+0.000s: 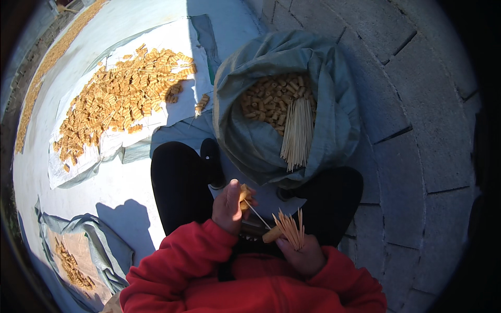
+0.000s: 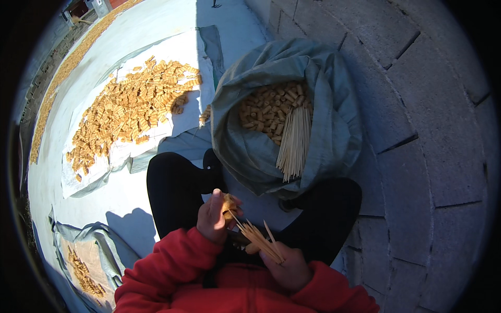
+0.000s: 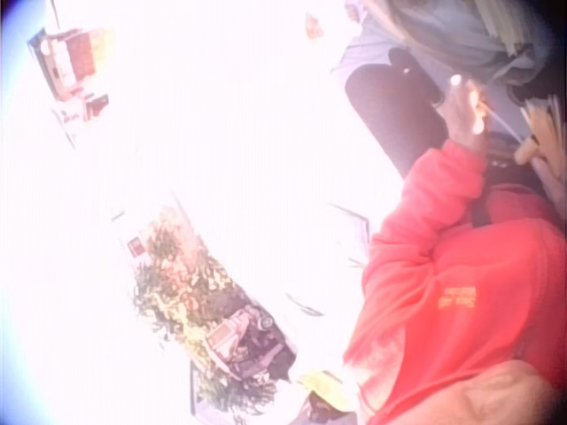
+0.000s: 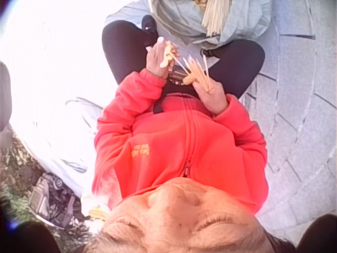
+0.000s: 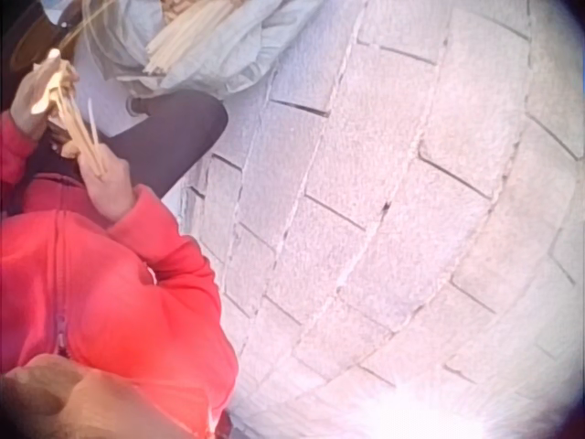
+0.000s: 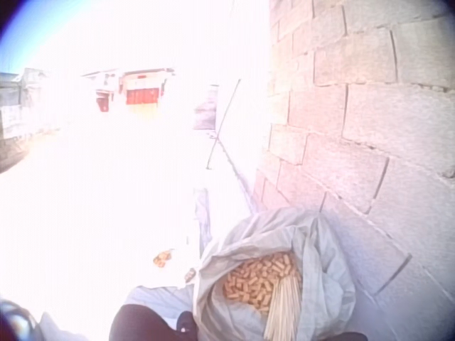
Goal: The person sits on the ground and repeatedly picks up small dried fruit pieces from a sack, threads them onto thin wooden skewers, and places the completed skewers onto a white sheet. The process continues with consistent hand movements and visible accumulation of finished skewers.
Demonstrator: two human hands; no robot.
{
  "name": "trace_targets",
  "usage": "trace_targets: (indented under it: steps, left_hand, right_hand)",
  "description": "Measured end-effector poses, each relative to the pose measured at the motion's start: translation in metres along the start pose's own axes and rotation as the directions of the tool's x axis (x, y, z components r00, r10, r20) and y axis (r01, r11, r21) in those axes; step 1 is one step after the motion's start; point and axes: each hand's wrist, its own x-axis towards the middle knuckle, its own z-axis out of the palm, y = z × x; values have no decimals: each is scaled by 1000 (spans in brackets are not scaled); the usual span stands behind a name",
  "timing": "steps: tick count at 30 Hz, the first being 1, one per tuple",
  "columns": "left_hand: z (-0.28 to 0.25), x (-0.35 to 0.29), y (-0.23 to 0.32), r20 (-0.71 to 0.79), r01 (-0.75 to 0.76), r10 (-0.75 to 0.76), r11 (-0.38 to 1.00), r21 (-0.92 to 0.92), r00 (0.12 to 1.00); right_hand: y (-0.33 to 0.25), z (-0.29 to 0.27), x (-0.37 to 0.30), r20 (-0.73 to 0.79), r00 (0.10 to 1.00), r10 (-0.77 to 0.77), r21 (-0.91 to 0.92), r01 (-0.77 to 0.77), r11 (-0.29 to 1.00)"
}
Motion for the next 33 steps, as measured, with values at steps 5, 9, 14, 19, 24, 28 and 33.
trace_targets:
  steps: [5, 9, 14, 19, 24, 28, 33]
  left_hand:
    - [5, -4, -11, 23, -161, 159, 973, 166, 987]
    - [3, -5, 5, 133, 32, -27, 999, -33, 991]
    - [-16, -1, 13, 274, 206, -157, 965, -161, 949]
    - [-5, -8, 25, 472, 14, -163, 953, 302, 867]
    - [1, -6, 12, 276, 189, -118, 950, -248, 954]
    - [-14, 14, 5, 117, 41, 10, 904, -425, 993]
    - [-11, 13, 7, 93, -57, 95, 937, -344, 991]
  right_hand:
    - [17, 9, 0, -48, 997, -64, 30, 66, 997]
    - [8, 7, 2, -105, 993, -47, 34, 50, 998]
    - [-8, 2, 1, -121, 993, -6, 103, 18, 994]
    - [-9, 2, 3, -130, 989, 67, 29, -64, 998]
    - [-17, -6, 13, -114, 976, 186, 272, -149, 951]
    - [-14, -7, 0, 62, 992, 109, 13, -110, 994]
    - [4, 1, -2, 96, 995, 0, 111, -10, 994]
